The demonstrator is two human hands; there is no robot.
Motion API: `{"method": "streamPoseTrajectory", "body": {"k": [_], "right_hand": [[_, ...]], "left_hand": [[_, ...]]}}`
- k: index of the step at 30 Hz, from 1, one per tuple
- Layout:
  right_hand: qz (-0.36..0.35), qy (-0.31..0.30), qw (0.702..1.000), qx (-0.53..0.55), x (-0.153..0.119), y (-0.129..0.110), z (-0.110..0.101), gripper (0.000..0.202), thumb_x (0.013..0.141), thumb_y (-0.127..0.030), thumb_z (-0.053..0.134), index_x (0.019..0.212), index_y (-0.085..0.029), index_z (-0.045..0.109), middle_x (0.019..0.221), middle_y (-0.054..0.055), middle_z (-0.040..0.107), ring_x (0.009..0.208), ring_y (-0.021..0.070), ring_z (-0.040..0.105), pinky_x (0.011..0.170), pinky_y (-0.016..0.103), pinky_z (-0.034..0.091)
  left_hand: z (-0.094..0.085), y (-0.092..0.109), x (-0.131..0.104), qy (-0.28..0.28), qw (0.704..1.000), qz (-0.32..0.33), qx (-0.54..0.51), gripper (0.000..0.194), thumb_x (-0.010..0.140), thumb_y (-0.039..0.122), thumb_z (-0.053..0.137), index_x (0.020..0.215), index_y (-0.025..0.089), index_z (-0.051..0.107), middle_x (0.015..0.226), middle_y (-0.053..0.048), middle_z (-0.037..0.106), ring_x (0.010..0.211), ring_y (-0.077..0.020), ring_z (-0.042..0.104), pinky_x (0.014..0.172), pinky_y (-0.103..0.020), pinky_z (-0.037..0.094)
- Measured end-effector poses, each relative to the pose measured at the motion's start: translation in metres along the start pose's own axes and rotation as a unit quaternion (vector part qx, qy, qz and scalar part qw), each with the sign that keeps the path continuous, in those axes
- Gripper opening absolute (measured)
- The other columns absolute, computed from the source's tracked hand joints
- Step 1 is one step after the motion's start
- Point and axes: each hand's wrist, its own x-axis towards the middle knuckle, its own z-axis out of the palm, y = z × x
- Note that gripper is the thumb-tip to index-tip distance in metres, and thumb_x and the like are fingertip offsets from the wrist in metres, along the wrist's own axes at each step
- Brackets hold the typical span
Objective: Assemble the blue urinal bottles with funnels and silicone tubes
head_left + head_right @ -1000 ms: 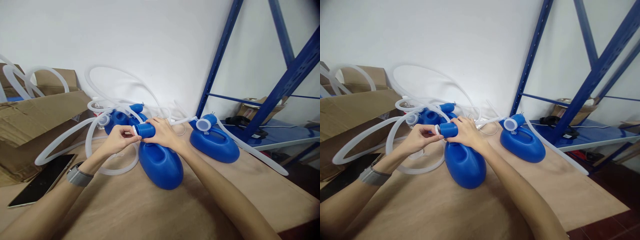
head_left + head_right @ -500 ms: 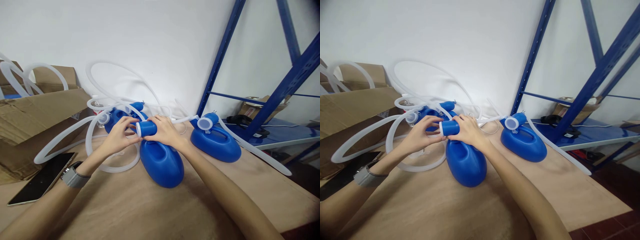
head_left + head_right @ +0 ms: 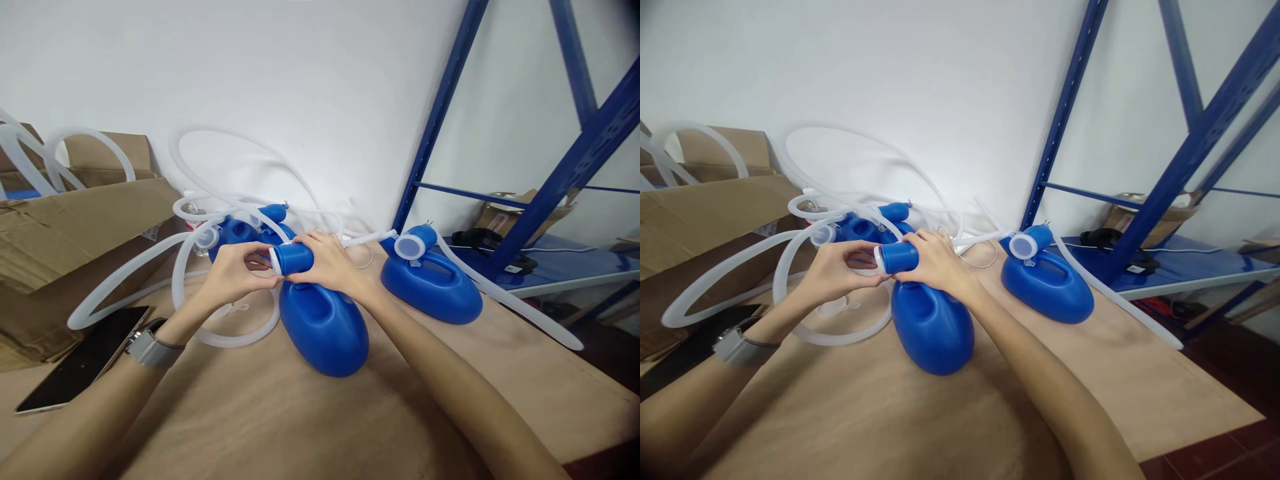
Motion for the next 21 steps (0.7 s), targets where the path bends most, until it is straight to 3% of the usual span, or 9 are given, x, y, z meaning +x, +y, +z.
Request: {"method": "streamPoseTrajectory", "body": {"k": [4,8,10,13,15,18,21], "right_hand": [[-0.006,0.002,1.000,0.001,-0.001,0.002,0.001,0.057,0.073,-0.051,0.085,0.119,-0.022,0.067,0.117,0.007,0.070,0.107,0.0305,0.065,0.096,0.046,0.041],[-0.004,0.016,1.000,0.002,-0.001,0.006,0.001,0.059,0.071,-0.052,0.086,0.117,-0.020,0.067,0.114,0.008,0.070,0.104,0.0303,0.066,0.094,0.044,0.043],[0.002,0.015,1.000,-0.004,-0.001,0.008,0.001,0.059,0.071,-0.052,0.087,0.116,-0.020,0.067,0.114,0.008,0.070,0.104,0.0309,0.066,0.094,0.044,0.044],[0.003,0.010,1.000,-0.010,0.000,0.009,0.000,0.060,0.071,-0.053,0.087,0.117,-0.020,0.067,0.116,0.009,0.070,0.106,0.0319,0.065,0.095,0.045,0.044],[-0.002,0.011,1.000,-0.011,-0.001,0.009,0.000,0.060,0.072,-0.054,0.087,0.118,-0.021,0.067,0.118,0.009,0.070,0.107,0.0321,0.065,0.096,0.045,0.044],[-0.008,0.011,1.000,-0.016,-0.002,0.010,0.001,0.061,0.074,-0.056,0.085,0.120,-0.022,0.067,0.117,0.008,0.070,0.107,0.0324,0.065,0.096,0.046,0.045],[-0.007,0.002,1.000,-0.023,-0.003,0.009,0.001,0.062,0.075,-0.057,0.084,0.122,-0.022,0.066,0.118,0.009,0.069,0.109,0.0338,0.064,0.098,0.049,0.044]], "left_hand": [[0.002,0.003,0.000,-0.021,0.994,-0.093,-0.059,0.045,0.061,0.041,0.090,0.096,0.015,0.077,0.087,-0.008,0.080,0.088,-0.0304,0.078,0.086,-0.043,0.066],[0.002,-0.001,0.000,-0.070,0.953,-0.219,-0.200,0.042,0.071,0.054,0.080,0.082,0.013,0.076,0.082,-0.011,0.079,0.082,-0.0275,0.077,0.088,-0.043,0.064],[-0.004,-0.004,0.001,-0.111,0.939,-0.260,-0.196,0.039,0.068,0.051,0.082,0.080,0.015,0.076,0.082,-0.010,0.078,0.083,-0.0251,0.075,0.088,-0.039,0.063],[-0.018,-0.004,0.001,-0.223,0.921,-0.305,-0.095,0.032,0.063,0.045,0.085,0.076,0.018,0.076,0.081,-0.007,0.077,0.081,-0.0233,0.073,0.080,-0.033,0.060],[-0.025,-0.004,0.000,-0.281,0.907,-0.314,0.014,0.033,0.064,0.050,0.081,0.067,0.019,0.071,0.072,-0.007,0.074,0.073,-0.0233,0.069,0.070,-0.032,0.057],[-0.027,-0.007,-0.003,-0.317,0.881,-0.303,0.178,0.044,0.070,0.060,0.070,0.055,0.021,0.059,0.059,-0.008,0.066,0.060,-0.0242,0.063,0.061,-0.035,0.048],[-0.018,-0.014,-0.005,-0.326,0.852,-0.279,0.300,0.048,0.073,0.062,0.064,0.050,0.022,0.051,0.062,-0.012,0.067,0.060,-0.0275,0.062,0.060,-0.038,0.044]]}}
